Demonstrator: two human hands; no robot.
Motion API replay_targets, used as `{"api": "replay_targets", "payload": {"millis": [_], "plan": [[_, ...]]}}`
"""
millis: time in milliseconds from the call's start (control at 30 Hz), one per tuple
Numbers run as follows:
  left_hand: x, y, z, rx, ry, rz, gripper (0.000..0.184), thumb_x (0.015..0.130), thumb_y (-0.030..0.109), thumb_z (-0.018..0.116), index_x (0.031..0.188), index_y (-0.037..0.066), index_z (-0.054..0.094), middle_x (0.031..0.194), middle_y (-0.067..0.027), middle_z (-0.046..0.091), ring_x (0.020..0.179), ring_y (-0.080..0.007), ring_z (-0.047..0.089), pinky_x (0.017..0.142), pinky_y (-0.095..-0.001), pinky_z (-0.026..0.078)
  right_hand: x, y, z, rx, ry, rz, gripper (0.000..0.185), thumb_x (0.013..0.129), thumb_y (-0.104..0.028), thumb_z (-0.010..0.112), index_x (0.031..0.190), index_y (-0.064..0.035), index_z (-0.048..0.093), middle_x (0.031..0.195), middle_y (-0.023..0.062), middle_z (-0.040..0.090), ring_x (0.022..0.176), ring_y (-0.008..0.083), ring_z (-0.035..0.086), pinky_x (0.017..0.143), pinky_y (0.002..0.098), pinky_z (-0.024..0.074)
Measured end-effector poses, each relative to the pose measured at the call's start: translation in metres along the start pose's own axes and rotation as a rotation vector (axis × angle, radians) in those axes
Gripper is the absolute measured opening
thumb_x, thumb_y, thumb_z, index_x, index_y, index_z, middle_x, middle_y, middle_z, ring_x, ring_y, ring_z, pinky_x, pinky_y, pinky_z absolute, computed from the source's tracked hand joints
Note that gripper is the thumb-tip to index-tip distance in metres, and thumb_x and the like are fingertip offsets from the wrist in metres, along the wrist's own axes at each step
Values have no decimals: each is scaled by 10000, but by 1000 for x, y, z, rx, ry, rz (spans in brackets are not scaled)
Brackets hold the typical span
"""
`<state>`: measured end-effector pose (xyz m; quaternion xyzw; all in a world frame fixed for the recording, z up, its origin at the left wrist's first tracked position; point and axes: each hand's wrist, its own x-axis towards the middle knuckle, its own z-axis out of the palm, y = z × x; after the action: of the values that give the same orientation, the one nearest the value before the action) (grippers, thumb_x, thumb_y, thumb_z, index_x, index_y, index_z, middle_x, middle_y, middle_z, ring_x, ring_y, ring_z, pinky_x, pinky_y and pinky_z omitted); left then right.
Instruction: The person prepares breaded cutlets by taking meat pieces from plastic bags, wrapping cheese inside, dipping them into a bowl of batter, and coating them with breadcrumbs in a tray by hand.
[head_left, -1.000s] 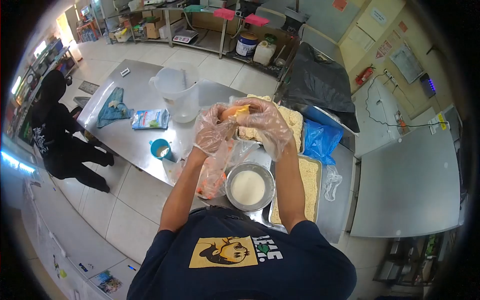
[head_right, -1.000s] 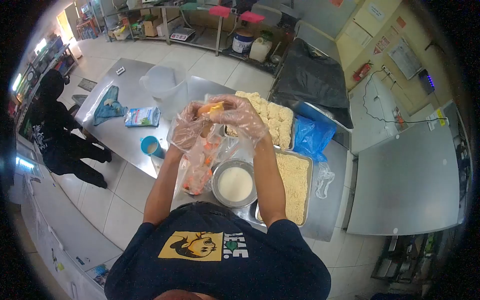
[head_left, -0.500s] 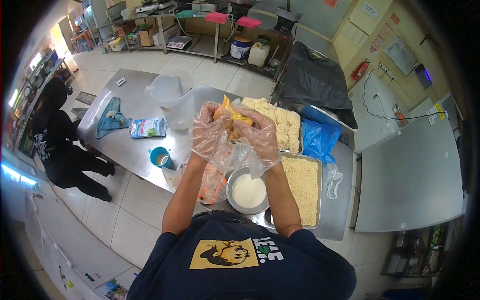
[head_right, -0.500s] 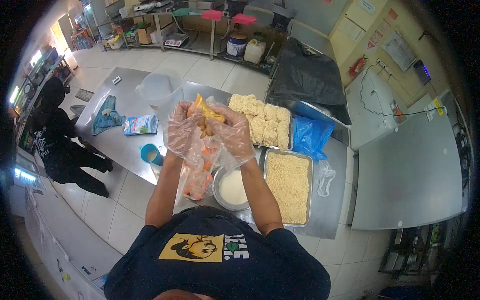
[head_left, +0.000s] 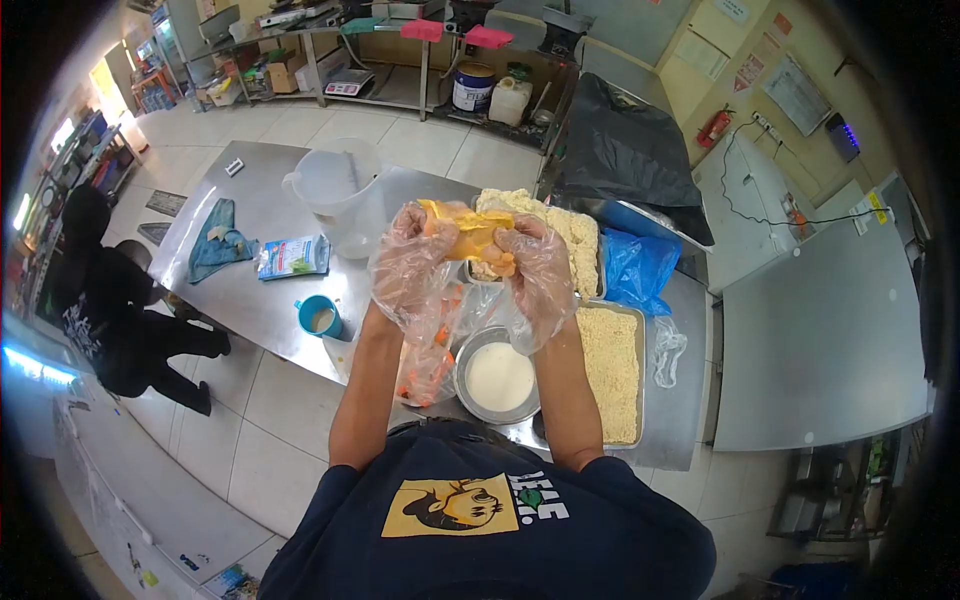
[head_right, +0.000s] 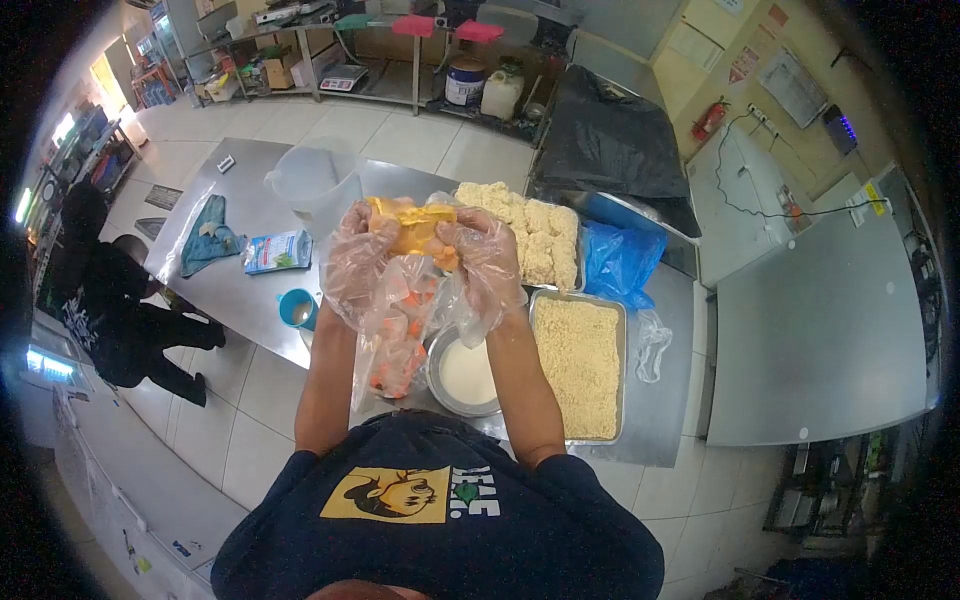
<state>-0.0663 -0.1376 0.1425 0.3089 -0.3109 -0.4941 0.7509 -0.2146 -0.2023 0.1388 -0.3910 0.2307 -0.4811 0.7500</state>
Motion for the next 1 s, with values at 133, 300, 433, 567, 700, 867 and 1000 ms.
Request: {"api": "replay_targets", "payload": {"millis": [133, 300, 433, 567, 700, 867, 1000], "plan": [[8, -11, -20, 91, -19, 101, 239, 826, 73, 699, 915, 71, 477, 919, -32, 567, 868, -107, 557, 765, -240, 489, -1, 4, 1, -53, -9, -88, 266, 801, 10, 705, 1032, 103, 613, 959, 147, 662, 799, 169, 662, 738, 259, 563], [15, -16, -22, 60, 24, 276, 344, 786, -20, 716, 870, 107, 407, 902, -22, 523, 839, -94, 529, 732, -223, 492, -4, 2, 0, 12, 35, -70, 235, 803, 23, 700, 1005, 108, 614, 935, 143, 662, 787, 164, 656, 714, 254, 558], [20, -21, -23, 132, 50, 337, 398, 761, -72, 716, 866, 120, 384, 911, -24, 515, 841, -93, 536, 729, -232, 504, -4, 11, -25, -25, 50, -53, 229, 818, 34, 670, 1034, 75, 606, 939, 151, 652, 836, 183, 658, 710, 234, 561], [24, -18, -21, 56, 54, 297, 406, 754, -69, 726, 916, 113, 401, 925, -28, 514, 859, -108, 551, 757, -249, 518, -13, 15, -24, 105, 41, -28, 244, 854, -21, 661, 1075, 43, 582, 961, 126, 635, 853, 185, 650, 721, 271, 563], [27, -27, -13, 132, 13, 293, 390, 760, -44, 737, 970, 94, 439, 931, -25, 518, 872, -113, 556, 782, -257, 519, -29, 24, -14, 204, -65, 138, 260, 870, -59, 663, 1090, 29, 557, 998, 100, 621, 884, 183, 642, 751, 311, 569], [23, -32, -6, 181, -100, 166, 363, 775, -24, 731, 1033, 67, 493, 996, -29, 545, 917, -115, 557, 819, -256, 500, -22, 40, -28, 131, 98, 17, 279, 845, -52, 687, 1080, 27, 560, 978, 95, 622, 871, 179, 637, 764, 298, 556], [24, -31, 4, 254, -156, 230, 349, 788, -4, 722, 1072, 48, 525, 1036, -48, 576, 960, -130, 565, 840, -267, 491, -29, 40, -45, 58, 124, 11, 302, 826, -23, 688, 1097, 19, 563, 1001, 97, 613, 865, 162, 621, 775, 282, 539]]}}
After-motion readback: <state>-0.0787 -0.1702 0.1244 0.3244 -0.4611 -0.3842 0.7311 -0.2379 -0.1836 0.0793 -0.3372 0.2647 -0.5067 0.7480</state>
